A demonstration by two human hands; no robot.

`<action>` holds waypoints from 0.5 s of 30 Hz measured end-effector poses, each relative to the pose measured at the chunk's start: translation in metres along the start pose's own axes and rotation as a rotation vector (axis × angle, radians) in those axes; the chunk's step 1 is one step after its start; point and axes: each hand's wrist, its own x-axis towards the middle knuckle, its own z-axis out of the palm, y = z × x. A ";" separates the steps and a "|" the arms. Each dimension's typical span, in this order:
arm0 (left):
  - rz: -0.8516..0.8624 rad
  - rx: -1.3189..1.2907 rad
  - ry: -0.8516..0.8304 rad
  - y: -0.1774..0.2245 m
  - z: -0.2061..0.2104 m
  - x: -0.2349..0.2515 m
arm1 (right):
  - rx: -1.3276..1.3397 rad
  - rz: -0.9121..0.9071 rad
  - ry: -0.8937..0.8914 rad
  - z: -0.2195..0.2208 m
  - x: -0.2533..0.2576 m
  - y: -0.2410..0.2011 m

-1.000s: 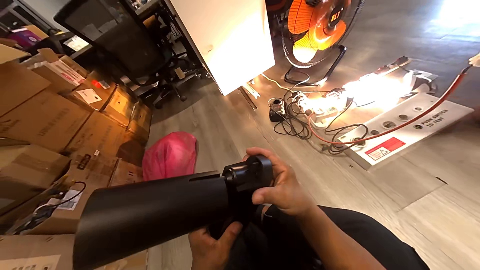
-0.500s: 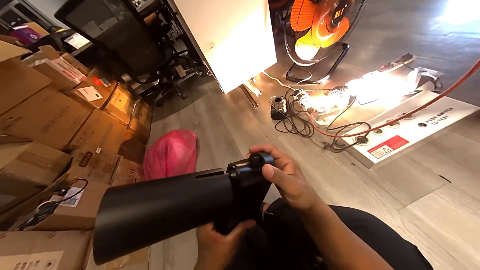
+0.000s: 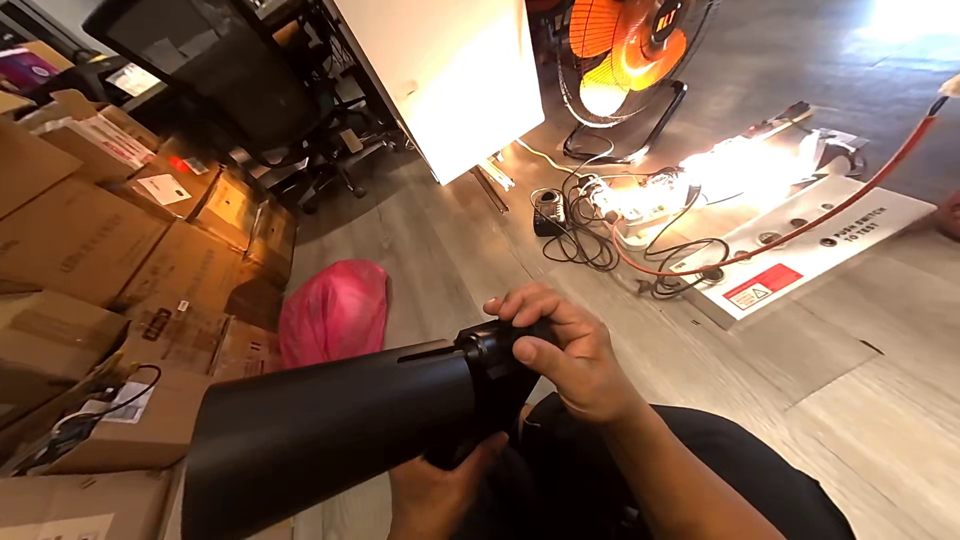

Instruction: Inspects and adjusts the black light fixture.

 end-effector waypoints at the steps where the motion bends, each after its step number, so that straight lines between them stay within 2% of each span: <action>1: -0.010 0.023 0.006 0.001 0.000 0.000 | -0.011 -0.011 -0.002 0.000 0.000 0.000; 5: 0.020 0.085 0.038 0.003 0.003 -0.002 | 0.010 0.025 -0.039 -0.004 0.002 0.001; 8: 0.104 0.191 0.042 0.023 0.008 0.006 | 0.307 0.149 0.022 -0.003 0.003 0.008; 9: 0.181 0.246 0.030 0.018 0.005 0.009 | 0.408 0.190 0.052 -0.002 0.003 0.009; 11: 0.465 0.355 0.034 -0.034 -0.011 0.014 | 0.543 0.277 0.070 -0.001 0.002 0.010; 12: 0.597 0.416 0.098 -0.052 -0.013 0.020 | 0.586 0.322 0.060 0.000 0.001 0.012; 15: 0.519 0.623 0.129 -0.013 -0.011 0.028 | 0.646 0.371 0.047 0.009 -0.003 0.027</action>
